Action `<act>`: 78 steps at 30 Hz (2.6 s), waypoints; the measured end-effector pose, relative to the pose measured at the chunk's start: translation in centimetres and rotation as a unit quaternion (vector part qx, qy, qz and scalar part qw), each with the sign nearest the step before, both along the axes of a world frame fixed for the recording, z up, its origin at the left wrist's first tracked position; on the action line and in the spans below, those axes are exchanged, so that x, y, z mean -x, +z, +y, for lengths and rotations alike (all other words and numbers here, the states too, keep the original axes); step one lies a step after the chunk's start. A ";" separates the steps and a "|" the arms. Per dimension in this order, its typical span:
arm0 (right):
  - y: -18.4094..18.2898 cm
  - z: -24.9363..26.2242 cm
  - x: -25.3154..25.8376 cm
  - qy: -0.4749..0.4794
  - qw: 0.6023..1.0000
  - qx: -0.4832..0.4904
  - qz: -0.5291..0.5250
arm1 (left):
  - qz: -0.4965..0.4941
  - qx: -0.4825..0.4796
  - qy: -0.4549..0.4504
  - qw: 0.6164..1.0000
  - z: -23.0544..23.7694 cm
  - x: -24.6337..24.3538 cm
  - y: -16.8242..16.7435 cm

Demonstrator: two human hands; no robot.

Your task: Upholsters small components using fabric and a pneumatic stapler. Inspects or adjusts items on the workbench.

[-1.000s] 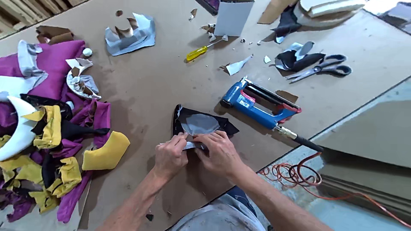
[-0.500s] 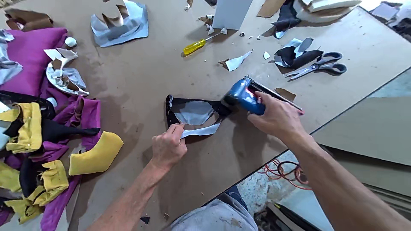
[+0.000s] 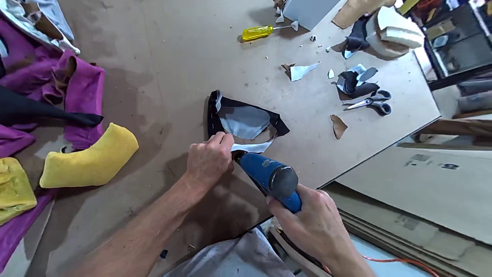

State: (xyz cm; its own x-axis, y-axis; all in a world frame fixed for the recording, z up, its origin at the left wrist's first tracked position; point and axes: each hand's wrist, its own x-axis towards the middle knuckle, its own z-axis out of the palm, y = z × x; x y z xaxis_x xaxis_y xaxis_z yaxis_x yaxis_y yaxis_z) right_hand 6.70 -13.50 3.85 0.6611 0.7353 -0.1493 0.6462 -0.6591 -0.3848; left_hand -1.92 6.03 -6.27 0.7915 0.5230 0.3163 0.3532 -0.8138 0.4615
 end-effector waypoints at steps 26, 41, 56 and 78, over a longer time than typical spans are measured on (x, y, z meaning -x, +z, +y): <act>2.0 2.5 -3.8 -0.033 0.987 0.060 0.147 | 0.072 0.047 -0.040 0.995 1.6 -0.1 1.3; -3.1 -6.1 -13.3 -0.055 0.996 -0.016 -0.065 | -0.033 0.366 -0.063 0.928 4.5 3.3 11.6; 5.7 -4.4 -8.1 0.460 0.878 -0.127 0.029 | 0.184 0.526 -0.180 0.811 -7.7 2.4 17.7; 1.8 -6.6 -2.4 0.281 0.948 -0.002 0.149 | 0.366 0.572 -0.033 0.734 -7.5 5.6 13.8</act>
State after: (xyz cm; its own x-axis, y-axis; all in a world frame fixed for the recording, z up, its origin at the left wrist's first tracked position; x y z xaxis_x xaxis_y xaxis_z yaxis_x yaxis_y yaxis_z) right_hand 9.08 -20.12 5.63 0.0936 0.9599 -0.2643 0.7576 -0.2409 -0.6067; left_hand -7.50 -1.46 7.52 0.5656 0.0686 -0.8218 0.8245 -0.0689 0.5617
